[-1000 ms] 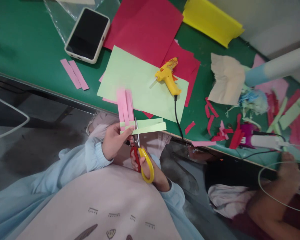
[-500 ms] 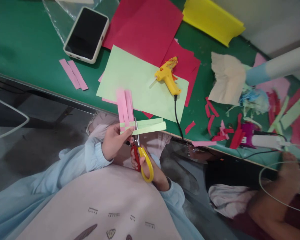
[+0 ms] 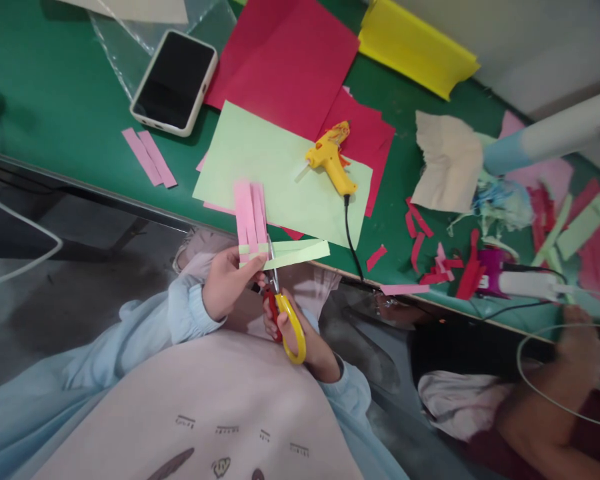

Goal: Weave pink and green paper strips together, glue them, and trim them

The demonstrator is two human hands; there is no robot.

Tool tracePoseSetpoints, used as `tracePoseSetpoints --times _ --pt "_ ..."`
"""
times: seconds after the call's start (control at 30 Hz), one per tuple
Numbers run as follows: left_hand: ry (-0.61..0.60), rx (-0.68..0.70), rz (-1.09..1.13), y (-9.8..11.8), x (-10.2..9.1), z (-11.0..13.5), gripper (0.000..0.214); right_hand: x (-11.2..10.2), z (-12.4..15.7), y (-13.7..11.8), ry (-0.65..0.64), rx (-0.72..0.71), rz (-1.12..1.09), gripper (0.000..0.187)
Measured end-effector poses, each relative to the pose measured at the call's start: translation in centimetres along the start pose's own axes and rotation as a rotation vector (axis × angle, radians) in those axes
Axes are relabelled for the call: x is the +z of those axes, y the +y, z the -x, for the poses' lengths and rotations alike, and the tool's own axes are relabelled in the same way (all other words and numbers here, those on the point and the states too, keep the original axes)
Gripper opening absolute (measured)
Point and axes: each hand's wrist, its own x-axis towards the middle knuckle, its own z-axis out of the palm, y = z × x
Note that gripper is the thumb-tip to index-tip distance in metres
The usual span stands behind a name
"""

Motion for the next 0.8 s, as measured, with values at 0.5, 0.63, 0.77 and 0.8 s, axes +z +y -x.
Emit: tracePoseSetpoints --times 0.5,0.63,0.77,0.8 --pt "0.017 -0.007 0.016 2.0 0.9 -0.3 0.032 -0.3 -1.0 -0.7 -0.029 -0.019 -0.071 0.056" --pt "0.008 0.008 0.018 2.2 1.0 -0.4 0.033 -0.1 -1.1 -1.6 -0.047 -0.046 -0.023 0.049" --pt "0.007 0.023 0.018 2.5 1.3 -0.6 0.035 0.2 -1.1 -2.5 -0.046 -0.050 0.001 0.045" --pt "0.011 0.024 0.019 2.6 1.4 -0.6 0.035 0.2 -1.2 -2.6 -0.040 -0.060 0.018 0.044"
